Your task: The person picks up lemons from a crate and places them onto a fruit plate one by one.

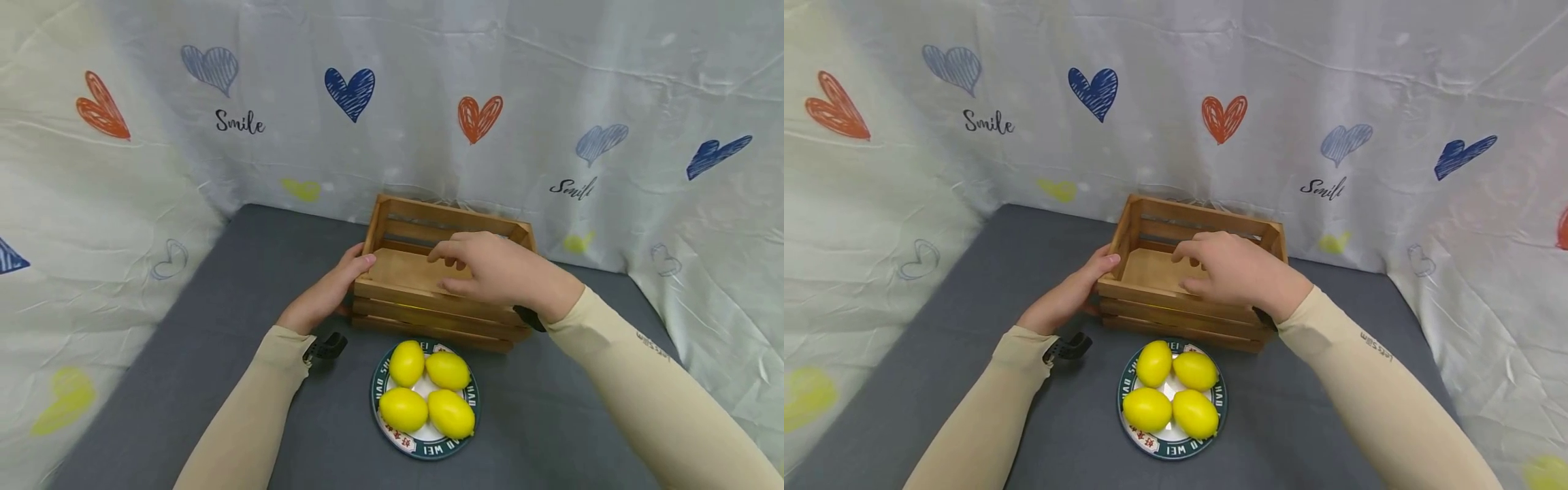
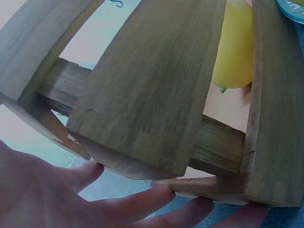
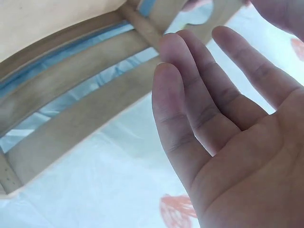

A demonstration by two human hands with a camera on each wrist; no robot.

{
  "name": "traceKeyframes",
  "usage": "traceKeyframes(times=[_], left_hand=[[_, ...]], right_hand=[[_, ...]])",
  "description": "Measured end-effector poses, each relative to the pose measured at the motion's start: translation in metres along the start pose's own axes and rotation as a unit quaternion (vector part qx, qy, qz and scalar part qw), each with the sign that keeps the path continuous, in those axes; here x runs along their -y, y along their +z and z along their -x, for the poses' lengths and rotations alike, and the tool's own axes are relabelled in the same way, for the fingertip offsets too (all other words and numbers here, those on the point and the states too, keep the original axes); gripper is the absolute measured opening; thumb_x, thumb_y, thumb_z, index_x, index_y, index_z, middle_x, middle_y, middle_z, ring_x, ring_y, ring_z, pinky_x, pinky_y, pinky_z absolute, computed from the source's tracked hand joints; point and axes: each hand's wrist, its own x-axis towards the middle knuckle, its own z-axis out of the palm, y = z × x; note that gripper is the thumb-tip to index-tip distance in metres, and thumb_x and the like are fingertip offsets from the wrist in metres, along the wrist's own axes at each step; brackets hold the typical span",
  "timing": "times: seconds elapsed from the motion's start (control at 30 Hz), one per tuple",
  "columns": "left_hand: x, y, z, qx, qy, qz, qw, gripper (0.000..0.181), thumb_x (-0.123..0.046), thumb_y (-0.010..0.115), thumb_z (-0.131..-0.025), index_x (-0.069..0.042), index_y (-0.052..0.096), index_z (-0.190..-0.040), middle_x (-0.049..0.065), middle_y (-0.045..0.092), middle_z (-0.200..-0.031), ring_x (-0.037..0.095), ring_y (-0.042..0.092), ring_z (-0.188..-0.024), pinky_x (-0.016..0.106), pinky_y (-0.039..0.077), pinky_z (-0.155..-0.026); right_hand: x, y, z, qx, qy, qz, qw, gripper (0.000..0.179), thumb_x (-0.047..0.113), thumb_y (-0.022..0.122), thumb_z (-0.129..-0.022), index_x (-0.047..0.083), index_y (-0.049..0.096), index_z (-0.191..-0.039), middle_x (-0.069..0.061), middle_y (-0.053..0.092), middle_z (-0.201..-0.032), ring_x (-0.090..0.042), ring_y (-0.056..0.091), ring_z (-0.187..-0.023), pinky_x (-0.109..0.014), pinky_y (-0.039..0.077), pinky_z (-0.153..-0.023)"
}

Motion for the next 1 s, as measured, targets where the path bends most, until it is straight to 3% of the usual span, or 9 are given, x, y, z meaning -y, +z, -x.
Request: traceKeyframes(times=[0.27, 0.4, 0.53, 0.67, 1.0], left_hand=[[0.001, 0.001, -0.002, 0.001, 0.008, 0.003, 1.0, 0.091, -0.08, 0.041, -0.103, -0.042, -0.004, -0.173, -0.001, -0.002, -0.183, 0.041, 0.012, -0.168, 0.083, 0.037, -0.112], [0.004, 0.002, -0.002, -0.002, 0.003, 0.0, 1.0, 0.095, -0.086, 0.041, -0.099, -0.045, -0.003, -0.172, -0.006, -0.003, -0.183, 0.036, 0.008, -0.169, 0.081, 0.025, -0.122], [0.003, 0.002, 0.0, -0.004, 0.001, -0.001, 1.0, 0.1, -0.091, 0.042, -0.096, -0.045, -0.003, -0.172, -0.008, -0.002, -0.183, 0.032, 0.004, -0.17, 0.08, 0.016, -0.126], [0.0, 0.001, 0.001, -0.003, 0.005, 0.001, 1.0, 0.1, -0.09, 0.043, -0.096, -0.044, -0.002, -0.173, -0.008, -0.001, -0.183, 0.032, 0.005, -0.17, 0.08, 0.017, -0.125], [-0.001, 0.001, 0.0, -0.004, -0.013, 0.005, 0.9999, 0.101, -0.089, 0.044, -0.096, -0.043, -0.003, -0.173, -0.004, -0.001, -0.183, 0.035, 0.009, -0.169, 0.081, 0.023, -0.123]], right_hand=[[-0.021, 0.009, -0.027, 0.043, 0.011, -0.016, 0.9989, 0.037, 0.03, 0.077, -0.102, 0.017, 0.073, -0.136, -0.003, 0.074, -0.125, -0.025, 0.07, -0.11, -0.046, 0.06, -0.097], [-0.029, 0.017, -0.04, 0.072, 0.015, -0.019, 0.9971, 0.038, 0.031, 0.076, -0.101, 0.017, 0.072, -0.137, -0.005, 0.074, -0.127, -0.025, 0.07, -0.109, -0.045, 0.06, -0.096], [-0.036, 0.025, -0.051, 0.099, 0.013, -0.021, 0.9947, 0.039, 0.032, 0.074, -0.102, 0.017, 0.072, -0.138, -0.007, 0.074, -0.126, -0.021, 0.069, -0.097, -0.042, 0.06, -0.088], [-0.04, 0.03, -0.059, 0.13, 0.016, -0.027, 0.9911, 0.04, 0.032, 0.074, -0.102, 0.016, 0.07, -0.139, -0.011, 0.074, -0.126, -0.018, 0.069, -0.089, -0.04, 0.06, -0.084], [-0.04, 0.047, -0.084, 0.196, 0.008, -0.029, 0.9801, 0.044, 0.033, 0.072, -0.104, 0.016, 0.067, -0.144, -0.012, 0.073, -0.129, -0.021, 0.071, -0.103, -0.043, 0.061, -0.093]])
